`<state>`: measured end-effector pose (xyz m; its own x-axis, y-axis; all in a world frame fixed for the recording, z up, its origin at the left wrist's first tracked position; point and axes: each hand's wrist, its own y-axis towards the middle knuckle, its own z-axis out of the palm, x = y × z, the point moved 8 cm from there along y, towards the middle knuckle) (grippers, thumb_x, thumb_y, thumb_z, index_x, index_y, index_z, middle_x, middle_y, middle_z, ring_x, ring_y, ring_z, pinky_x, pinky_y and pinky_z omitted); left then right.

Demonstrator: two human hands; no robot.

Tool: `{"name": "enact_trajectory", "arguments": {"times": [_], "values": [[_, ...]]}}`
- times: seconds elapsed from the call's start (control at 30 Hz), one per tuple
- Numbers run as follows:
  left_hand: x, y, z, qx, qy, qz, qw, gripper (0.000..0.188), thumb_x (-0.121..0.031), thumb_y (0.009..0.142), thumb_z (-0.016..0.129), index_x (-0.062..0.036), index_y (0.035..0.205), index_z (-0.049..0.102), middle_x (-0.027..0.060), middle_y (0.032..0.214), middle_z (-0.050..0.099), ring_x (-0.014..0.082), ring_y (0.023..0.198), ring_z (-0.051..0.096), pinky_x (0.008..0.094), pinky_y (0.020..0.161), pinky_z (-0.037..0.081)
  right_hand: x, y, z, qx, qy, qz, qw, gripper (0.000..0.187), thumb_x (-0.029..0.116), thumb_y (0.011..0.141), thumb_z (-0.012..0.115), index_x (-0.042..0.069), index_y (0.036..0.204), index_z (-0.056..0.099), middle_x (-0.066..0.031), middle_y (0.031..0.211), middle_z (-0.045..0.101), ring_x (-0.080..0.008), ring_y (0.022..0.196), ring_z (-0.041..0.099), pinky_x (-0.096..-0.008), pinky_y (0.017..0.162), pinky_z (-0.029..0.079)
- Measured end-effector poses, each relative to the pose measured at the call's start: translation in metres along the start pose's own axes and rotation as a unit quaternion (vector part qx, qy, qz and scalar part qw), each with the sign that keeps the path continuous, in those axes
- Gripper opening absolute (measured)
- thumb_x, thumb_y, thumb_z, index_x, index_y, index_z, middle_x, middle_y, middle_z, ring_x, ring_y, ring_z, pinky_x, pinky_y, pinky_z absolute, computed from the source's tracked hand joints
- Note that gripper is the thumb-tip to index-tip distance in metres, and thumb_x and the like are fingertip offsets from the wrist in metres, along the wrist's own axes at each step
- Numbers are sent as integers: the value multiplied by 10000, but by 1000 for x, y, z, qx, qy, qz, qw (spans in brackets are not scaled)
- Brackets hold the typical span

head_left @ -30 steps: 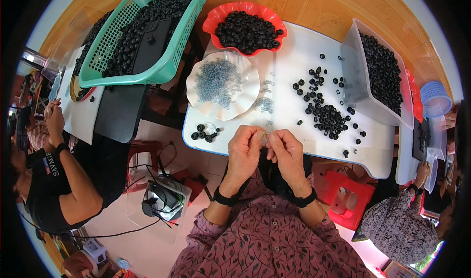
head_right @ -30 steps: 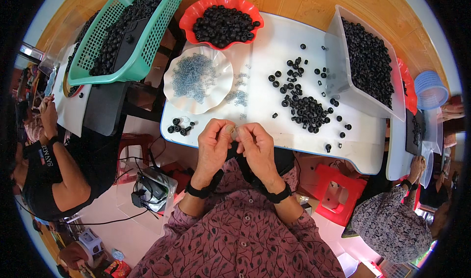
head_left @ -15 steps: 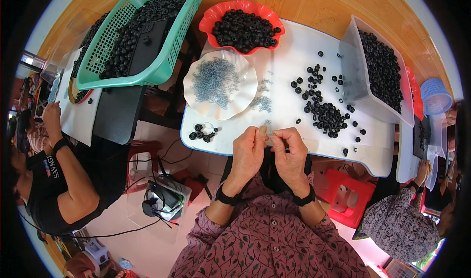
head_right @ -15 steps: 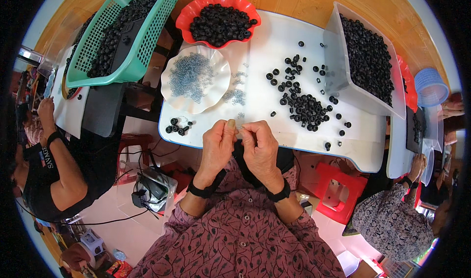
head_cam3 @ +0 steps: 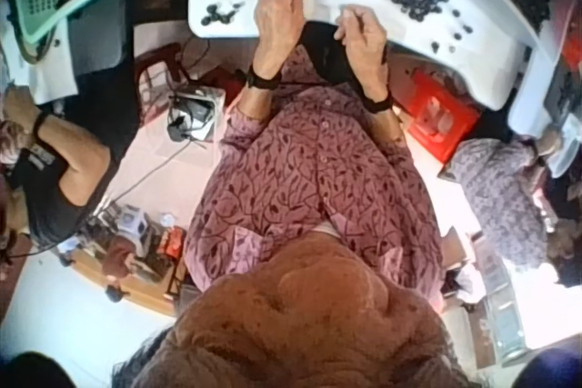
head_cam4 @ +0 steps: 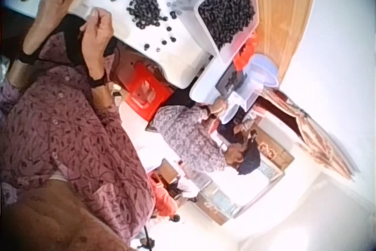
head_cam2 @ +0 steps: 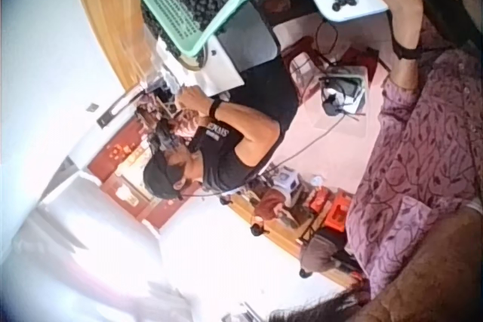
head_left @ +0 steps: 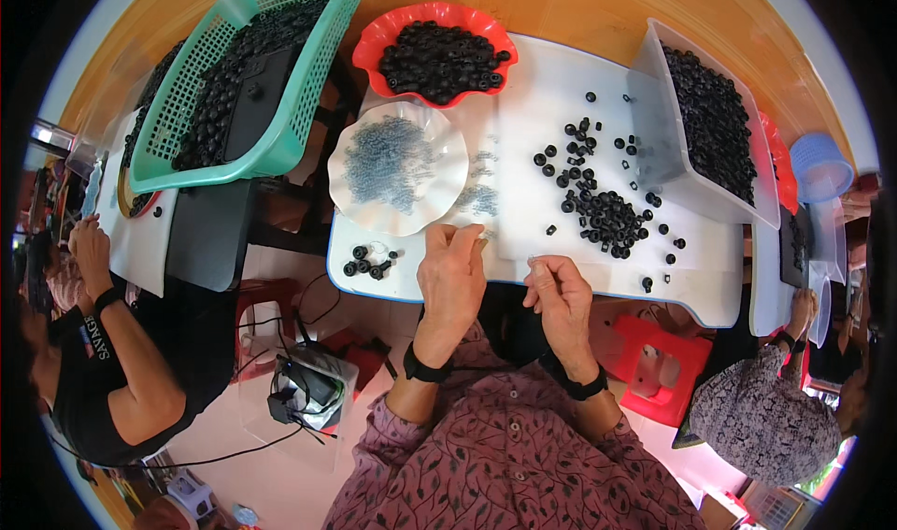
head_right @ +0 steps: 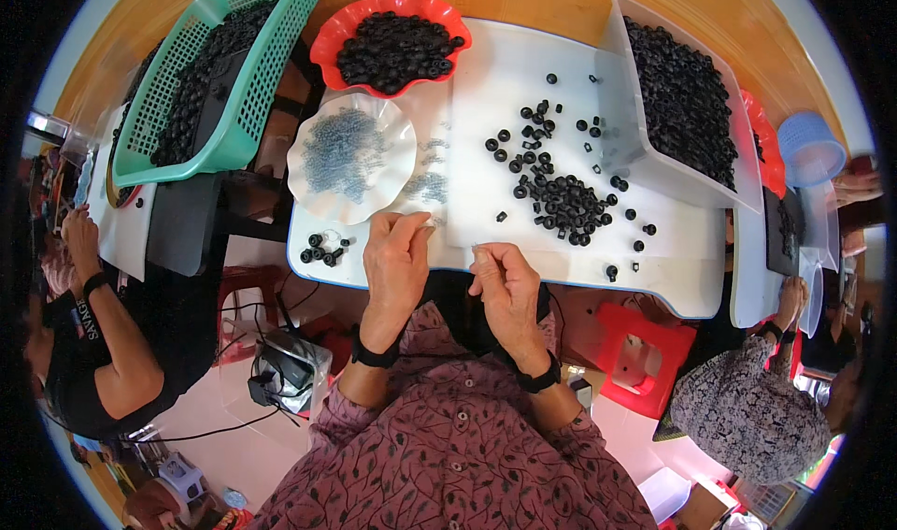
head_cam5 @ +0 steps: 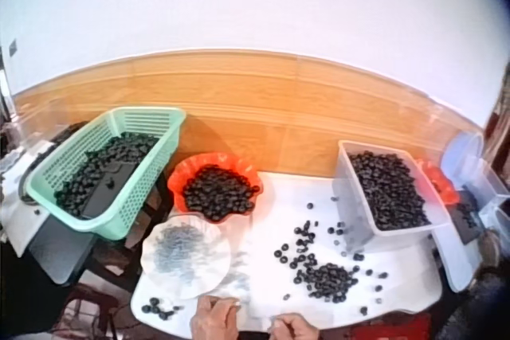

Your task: Sorting and inspecting small black plastic or rubber components on a workbench.

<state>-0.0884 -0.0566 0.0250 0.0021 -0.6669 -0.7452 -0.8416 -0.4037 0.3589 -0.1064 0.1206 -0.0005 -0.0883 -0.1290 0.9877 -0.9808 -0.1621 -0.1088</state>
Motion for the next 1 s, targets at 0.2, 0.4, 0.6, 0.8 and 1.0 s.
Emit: {"name": "enact_trajectory", "arguments": {"times": [0.2, 0.4, 0.6, 0.8, 1.0], "values": [[-24, -6, 10, 103, -202, 3, 974, 188, 20, 848, 634, -42, 1017, 686, 116, 861, 587, 238, 688, 604, 324, 588, 471, 1, -2, 4, 50, 23, 29, 998, 215, 195, 991, 536, -12, 966, 589, -37, 751, 606, -69, 581, 543, -209, 517, 431], [-32, -9, 30, 195, -314, -34, 929, 182, 22, 868, 615, -41, 1027, 678, 98, 856, 603, 194, 700, 610, 288, 597, 481, 2, -2, -6, 47, 52, 31, 997, 212, 192, 994, 532, -11, 969, 588, -32, 745, 601, -70, 579, 542, -211, 517, 434], [-32, -11, 41, 225, -287, -86, 927, 70, 14, 881, 599, -12, 933, 639, 101, 831, 601, 211, 698, 615, 303, 611, 489, -1, 0, -12, 27, 46, 35, 998, 210, 194, 998, 530, -5, 973, 593, -16, 746, 599, -62, 581, 539, -201, 506, 419], [-41, -3, 54, 217, -262, -49, 939, 31, -17, 886, 593, -12, 910, 613, 134, 825, 593, 263, 670, 603, 338, 602, 481, -1, 4, -24, 5, 80, 38, 996, 203, 205, 994, 541, 10, 991, 596, -12, 788, 609, -58, 587, 542, -192, 504, 408], [-59, 25, 63, 124, -170, 53, 976, 67, -23, 858, 635, -3, 920, 645, 130, 794, 601, 242, 606, 587, 321, 546, 454, -5, 10, -45, -64, 69, 23, 995, 188, 187, 975, 570, 8, 1027, 588, -17, 803, 608, -58, 619, 551, -188, 523, 416]]}}
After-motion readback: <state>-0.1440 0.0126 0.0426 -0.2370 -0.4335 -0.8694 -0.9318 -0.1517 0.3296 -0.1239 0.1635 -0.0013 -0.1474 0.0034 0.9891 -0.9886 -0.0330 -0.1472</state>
